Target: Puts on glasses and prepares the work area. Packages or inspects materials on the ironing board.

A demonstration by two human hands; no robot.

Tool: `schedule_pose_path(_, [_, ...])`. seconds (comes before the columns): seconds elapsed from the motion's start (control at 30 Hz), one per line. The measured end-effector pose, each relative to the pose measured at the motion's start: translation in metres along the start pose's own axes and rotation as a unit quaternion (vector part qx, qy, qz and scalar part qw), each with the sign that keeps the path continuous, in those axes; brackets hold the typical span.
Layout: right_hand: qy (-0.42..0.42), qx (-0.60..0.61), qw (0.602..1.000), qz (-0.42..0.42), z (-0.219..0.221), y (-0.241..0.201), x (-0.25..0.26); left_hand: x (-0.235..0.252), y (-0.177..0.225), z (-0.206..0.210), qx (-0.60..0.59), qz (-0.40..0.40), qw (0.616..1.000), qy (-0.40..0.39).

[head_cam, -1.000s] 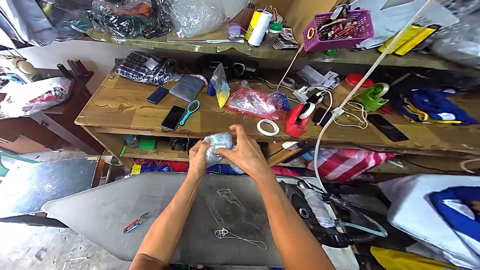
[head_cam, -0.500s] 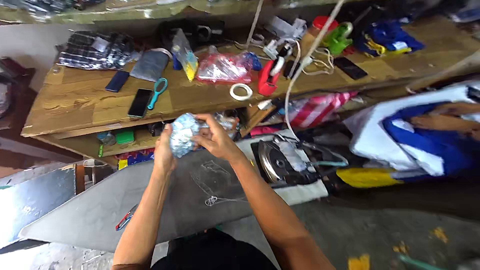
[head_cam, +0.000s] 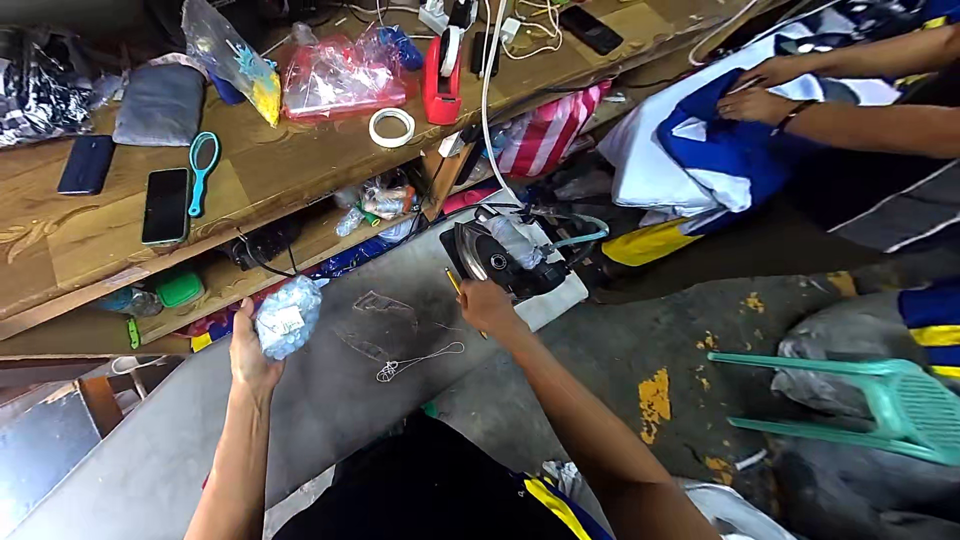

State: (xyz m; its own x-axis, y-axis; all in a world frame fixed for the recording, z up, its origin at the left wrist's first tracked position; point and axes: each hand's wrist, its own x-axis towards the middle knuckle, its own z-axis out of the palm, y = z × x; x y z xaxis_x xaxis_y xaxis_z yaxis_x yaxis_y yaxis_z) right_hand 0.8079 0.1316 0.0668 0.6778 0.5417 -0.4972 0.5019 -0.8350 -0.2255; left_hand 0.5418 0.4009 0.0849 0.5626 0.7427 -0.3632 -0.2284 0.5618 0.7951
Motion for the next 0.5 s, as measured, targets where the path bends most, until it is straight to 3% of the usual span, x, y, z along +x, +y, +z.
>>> schedule_pose_path(0.1, [-0.016, -0.048, 0.997, 0.064, 0.027, -0.002, 0.003, -0.006, 0.0, 0.0, 0.011, -0.007, 0.999, -0.046])
schedule_pose_path(0.23, [0.049, -0.018, 0.997, 0.051, 0.05, -0.004, 0.005, -0.013, 0.003, -0.009, 0.004, -0.023, 0.999, -0.048])
schedule_pose_path(0.4, [0.111, 0.062, 0.99, -0.061, 0.05, -0.021, 0.009, -0.023, -0.004, -0.025, -0.02, -0.045, 0.998, 0.046])
schedule_pose_path(0.5, [0.144, 0.166, 0.957, -0.188, 0.01, -0.062, 0.034, -0.031, -0.01, -0.034, -0.026, -0.047, 0.994, 0.097])
